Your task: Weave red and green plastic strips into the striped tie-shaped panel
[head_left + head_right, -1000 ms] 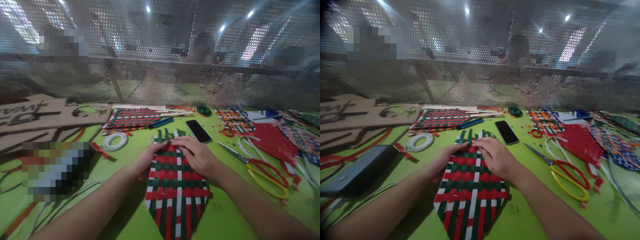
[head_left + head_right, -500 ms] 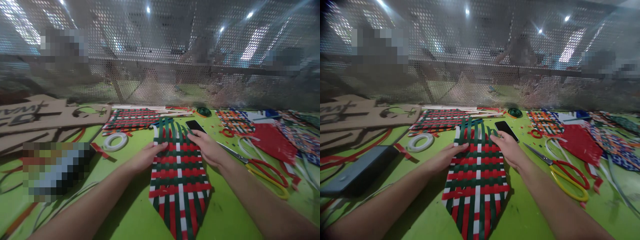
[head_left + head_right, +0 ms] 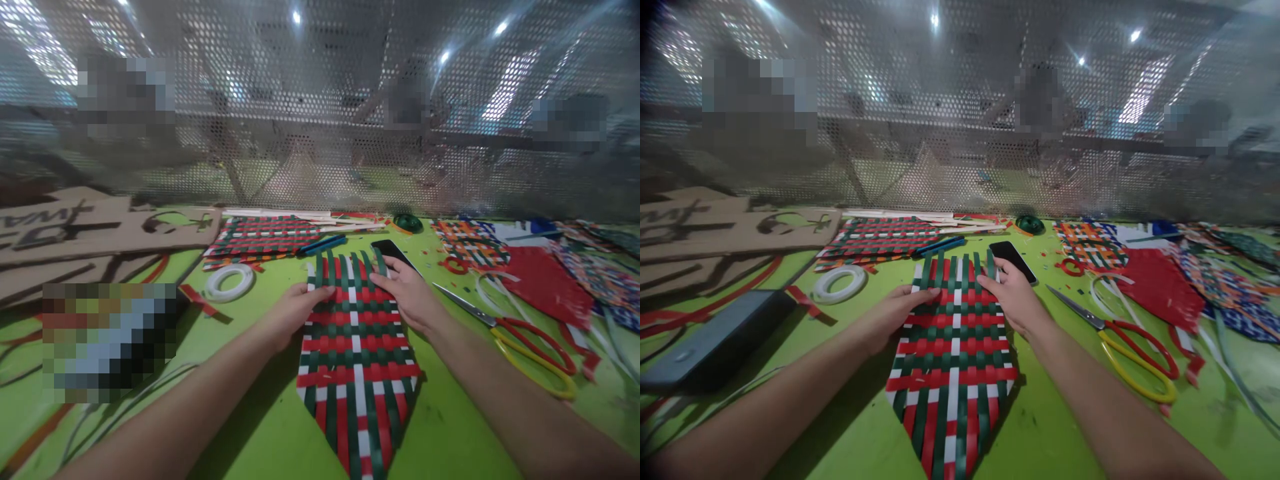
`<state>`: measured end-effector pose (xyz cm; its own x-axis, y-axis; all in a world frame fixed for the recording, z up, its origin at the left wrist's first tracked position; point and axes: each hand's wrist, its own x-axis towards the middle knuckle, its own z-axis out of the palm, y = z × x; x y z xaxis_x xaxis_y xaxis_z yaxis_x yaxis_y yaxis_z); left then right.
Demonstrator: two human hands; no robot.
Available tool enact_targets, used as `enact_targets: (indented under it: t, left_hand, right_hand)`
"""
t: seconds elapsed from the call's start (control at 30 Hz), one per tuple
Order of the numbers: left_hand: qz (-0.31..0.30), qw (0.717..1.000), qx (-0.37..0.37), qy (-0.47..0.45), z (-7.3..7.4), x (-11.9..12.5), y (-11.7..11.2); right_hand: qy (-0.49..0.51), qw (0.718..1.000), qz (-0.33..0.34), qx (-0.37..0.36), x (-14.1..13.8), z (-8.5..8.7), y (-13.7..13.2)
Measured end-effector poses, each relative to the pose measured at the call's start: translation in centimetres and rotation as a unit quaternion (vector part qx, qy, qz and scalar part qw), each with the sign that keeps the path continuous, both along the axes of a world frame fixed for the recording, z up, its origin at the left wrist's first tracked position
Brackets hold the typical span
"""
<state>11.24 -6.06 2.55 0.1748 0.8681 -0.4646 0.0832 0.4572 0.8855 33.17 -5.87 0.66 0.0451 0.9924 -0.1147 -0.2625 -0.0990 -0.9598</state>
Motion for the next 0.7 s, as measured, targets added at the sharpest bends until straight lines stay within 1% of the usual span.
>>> enact_targets:
  t: [0.1,0.17,0.23,0.3,0.37,0.4,0.47,0.53,0.6,0.63,0.67,0.7]
  left_hand:
    - [-0.005,0.999,0.019,-0.036,-0.3,-0.2,0.2]
    - [-0.012,0.997,0.059,-0.045,-0.6,-0.6,0.5]
    - [-0.026,0.993,0.109,-0.031,-0.9,-0.9,0.9]
    - [-0.049,0.986,0.158,0.030,-1.2,-1.2,1.4]
    - [-0.072,0.967,0.209,0.129,-1.4,-1.4,1.6]
    - [-0.083,0.951,0.236,0.180,-1.5,-1.5,1.6]
    - [-0.098,0.909,0.293,0.280,-1.8,-1.6,1.4]
    - [-0.090,0.851,0.349,0.381,-2.1,-1.6,1.0]
    - [-0.078,0.786,0.398,0.467,-2.3,-1.6,0.6]
    - [-0.084,0.756,0.421,0.493,-2.3,-1.5,0.4]
    - [-0.102,0.731,0.443,0.509,-2.3,-1.4,0.2]
    - [-0.133,0.711,0.461,0.514,-2.2,-1.3,0.0]
  right_hand:
    - [-0.011,0.999,0.008,0.034,0.0,-0.3,0.1]
    - [-0.029,0.998,0.013,0.050,0.0,-0.5,0.2]
    - [-0.063,0.996,0.015,0.066,0.1,-0.8,0.3]
    - [-0.120,0.989,0.013,0.082,0.2,-1.1,0.4]
    - [-0.196,0.976,0.008,0.091,0.3,-1.5,0.4]
    - [-0.237,0.967,0.007,0.091,0.4,-1.6,0.4]
    - [-0.318,0.944,0.004,0.090,0.5,-1.9,0.3]
    - [-0.396,0.913,-0.002,0.098,0.5,-2.0,0.2]
    - [-0.472,0.874,-0.008,0.116,0.4,-2.0,0.0]
    - [-0.505,0.853,-0.010,0.128,0.3,-2.1,-0.1]
    - [-0.535,0.833,-0.010,0.143,0.3,-2.1,-0.1]
    - [-0.560,0.813,-0.010,0.161,0.3,-2.1,-0.2]
